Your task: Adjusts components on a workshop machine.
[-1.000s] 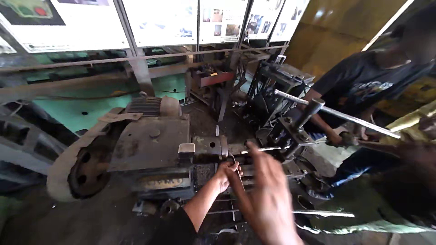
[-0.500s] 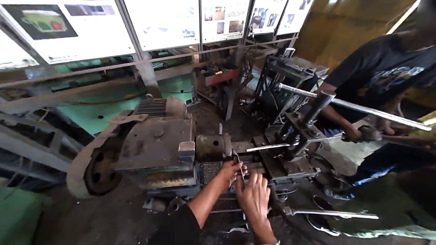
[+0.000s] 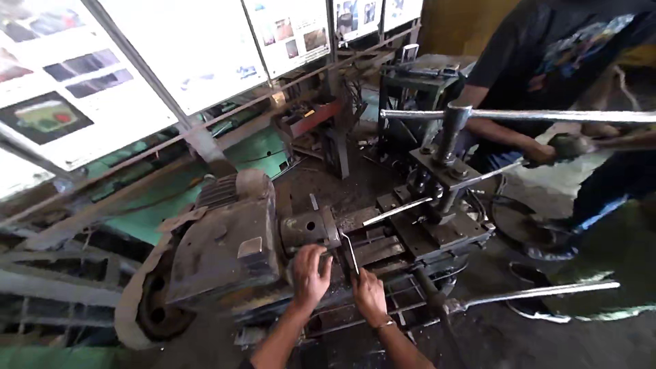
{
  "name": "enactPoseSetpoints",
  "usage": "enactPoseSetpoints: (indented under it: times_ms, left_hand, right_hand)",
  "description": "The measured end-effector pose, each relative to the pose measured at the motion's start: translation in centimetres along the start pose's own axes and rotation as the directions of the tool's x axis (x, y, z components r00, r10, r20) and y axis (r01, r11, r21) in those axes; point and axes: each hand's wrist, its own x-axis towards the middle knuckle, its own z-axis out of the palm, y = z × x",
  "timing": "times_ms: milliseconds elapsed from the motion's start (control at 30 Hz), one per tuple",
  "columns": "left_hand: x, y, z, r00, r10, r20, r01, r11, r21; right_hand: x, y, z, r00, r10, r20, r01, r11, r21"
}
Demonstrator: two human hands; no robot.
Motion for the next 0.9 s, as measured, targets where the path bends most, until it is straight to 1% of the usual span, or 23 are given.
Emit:
enactPoseSetpoints:
  times_ms: [33, 67, 133, 200, 300, 333, 367, 467, 567, 633, 667, 767, 833, 900]
  left_hand:
    - [1.0, -1.0, 0.0, 0.998, 0.061, 0.023, -0.063, 0.995, 0.077]
    - [1.9, -2.0, 0.2, 0.992, 0.112, 0.062, -0.119, 0.986, 0.118]
    - [2.9, -3.6, 1.0, 0.977, 0.183, 0.111, -0.199, 0.968, 0.15]
    - [3.2, -4.3, 1.7, 0.969, 0.223, 0.104, -0.238, 0.956, 0.172]
    - [3.1, -4.4, 1.7, 0.969, 0.227, 0.095, -0.242, 0.949, 0.201]
    - [3.2, -4.3, 1.7, 0.97, 0.227, 0.092, -0.241, 0.947, 0.212]
    - [3.2, -4.2, 1.9, 0.97, 0.228, 0.084, -0.241, 0.944, 0.226]
    - [3.0, -4.3, 2.2, 0.967, 0.249, 0.051, -0.253, 0.927, 0.277]
    - [3.2, -3.9, 3.1, 0.969, 0.243, 0.042, -0.241, 0.899, 0.366]
    - [3.0, -4.0, 3.3, 0.97, 0.24, 0.049, -0.237, 0.873, 0.427]
    - [2.8, -4.1, 3.2, 0.969, 0.242, 0.056, -0.241, 0.864, 0.442]
    - [2.9, -4.6, 3.4, 0.961, 0.264, 0.081, -0.272, 0.853, 0.446]
    - [2.6, -4.7, 3.1, 0.959, 0.262, 0.108, -0.283, 0.859, 0.427]
    - [2.7, -4.6, 3.2, 0.963, 0.246, 0.111, -0.27, 0.895, 0.355]
  right_hand:
    - [0.6, -0.3, -0.3, 0.998, 0.03, 0.062, -0.034, 0.998, 0.057]
    - [1.0, -0.3, -0.5, 0.993, 0.05, 0.109, -0.061, 0.993, 0.104]
    - [1.4, 0.0, -0.7, 0.983, 0.069, 0.17, -0.096, 0.982, 0.16]
    - [1.4, 0.3, -0.8, 0.976, 0.092, 0.197, -0.134, 0.968, 0.211]
    - [1.5, 0.6, -1.0, 0.956, 0.221, 0.191, -0.274, 0.905, 0.325]
    - [1.4, 0.7, -1.4, 0.956, 0.225, 0.188, -0.276, 0.906, 0.322]
    - [1.1, 0.9, -1.8, 0.963, 0.19, 0.192, -0.245, 0.912, 0.329]
    - [-1.3, 1.5, -2.6, 0.969, 0.006, 0.248, -0.116, 0.895, 0.432]
    - [-3.6, 3.3, -2.1, 0.986, -0.065, 0.156, -0.031, 0.84, 0.541]
    - [-4.5, 4.4, -1.7, 0.983, -0.13, 0.128, 0.027, 0.797, 0.604]
    - [-4.9, 4.8, -1.7, 0.976, -0.168, 0.138, 0.044, 0.772, 0.634]
    - [-4.2, 6.0, -1.6, 0.955, -0.27, 0.124, 0.118, 0.728, 0.675]
    - [-3.8, 6.0, -1.1, 0.946, -0.321, 0.034, 0.216, 0.708, 0.672]
    - [-2.8, 6.0, -1.0, 0.919, -0.394, -0.024, 0.312, 0.686, 0.658]
